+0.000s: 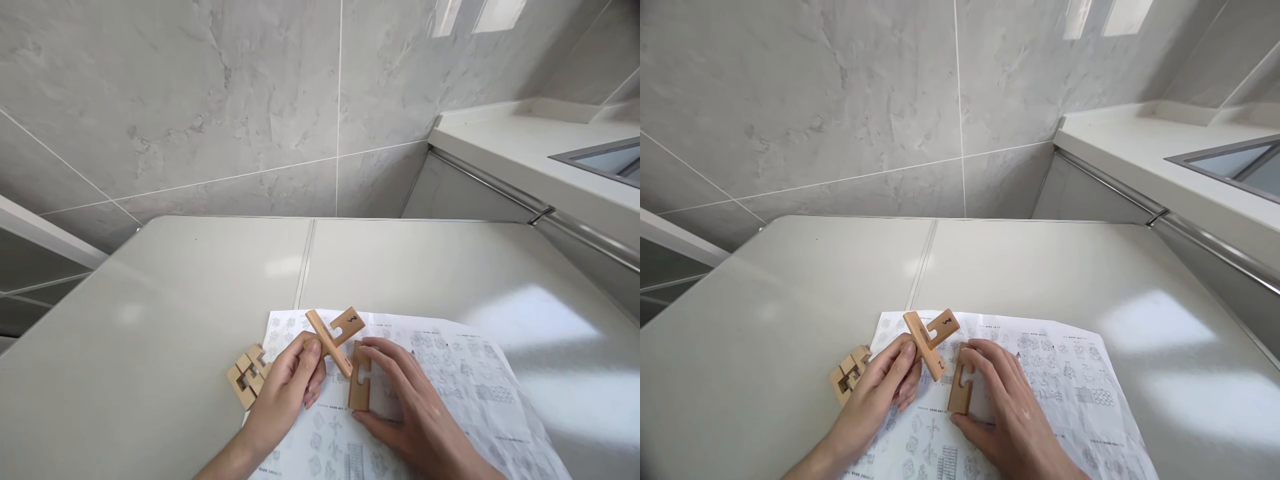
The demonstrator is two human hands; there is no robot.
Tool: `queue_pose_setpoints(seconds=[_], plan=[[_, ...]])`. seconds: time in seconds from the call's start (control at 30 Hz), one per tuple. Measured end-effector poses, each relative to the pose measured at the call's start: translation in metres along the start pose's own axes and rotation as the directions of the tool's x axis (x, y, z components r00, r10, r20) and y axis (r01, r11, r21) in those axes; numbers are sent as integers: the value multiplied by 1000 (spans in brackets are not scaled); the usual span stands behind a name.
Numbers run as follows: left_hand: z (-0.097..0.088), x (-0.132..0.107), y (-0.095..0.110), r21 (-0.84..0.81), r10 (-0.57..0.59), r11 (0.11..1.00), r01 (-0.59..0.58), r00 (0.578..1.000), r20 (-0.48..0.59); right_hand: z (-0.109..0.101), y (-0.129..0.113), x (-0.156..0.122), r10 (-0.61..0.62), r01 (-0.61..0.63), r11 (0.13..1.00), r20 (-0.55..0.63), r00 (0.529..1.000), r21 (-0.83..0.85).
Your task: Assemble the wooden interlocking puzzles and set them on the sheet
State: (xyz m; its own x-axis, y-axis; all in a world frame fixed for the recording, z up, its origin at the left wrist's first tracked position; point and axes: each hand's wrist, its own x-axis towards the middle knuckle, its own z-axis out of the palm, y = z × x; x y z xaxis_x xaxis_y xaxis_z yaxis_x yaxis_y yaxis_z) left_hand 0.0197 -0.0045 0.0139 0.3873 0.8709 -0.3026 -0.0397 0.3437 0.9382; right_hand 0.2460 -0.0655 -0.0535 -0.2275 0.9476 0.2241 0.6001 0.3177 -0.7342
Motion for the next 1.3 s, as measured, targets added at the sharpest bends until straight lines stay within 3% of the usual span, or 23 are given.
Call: queue_pose_setpoints(seconds=[0.13,0.23,0.3,0.33,0.4,0.5,0.7,0.93,1.13,1.3], plan=[[0,0,0,38,1,999,-1,1000,-11,0,5,-1,117,-104,985,-90,989,140],[0,-1,1,47,1,999,-1,1000,-14,-3,6,2,206,-137,917,-149,967,375],[1,-2,1,53,-1,999,1,1000,-13,-10,4,5,321,-197,747,-85,943,635],[1,-2,1,56,-2,998,3,1000,-12,-14,1,7,365,-276,617,44,930,737],[1,-3,2,60,-4,998,4,1000,-5,-22,-3,10,420,-339,412,154,895,846],[1,-3,1,74,-1,997,1,1000,5,-32,-7,15,485,-327,273,165,859,905],[2,-4,2,157,9,988,-15,999,36,-33,-3,16,628,-336,244,115,769,910],[5,-8,4,240,19,970,-38,997,81,-34,3,19,618,-227,148,89,781,962],[6,-9,5,289,18,956,-49,994,107,-36,-2,15,565,-285,274,87,821,918],[6,-9,6,327,-1,944,-46,990,142,-39,-12,13,597,-354,326,99,796,877]])
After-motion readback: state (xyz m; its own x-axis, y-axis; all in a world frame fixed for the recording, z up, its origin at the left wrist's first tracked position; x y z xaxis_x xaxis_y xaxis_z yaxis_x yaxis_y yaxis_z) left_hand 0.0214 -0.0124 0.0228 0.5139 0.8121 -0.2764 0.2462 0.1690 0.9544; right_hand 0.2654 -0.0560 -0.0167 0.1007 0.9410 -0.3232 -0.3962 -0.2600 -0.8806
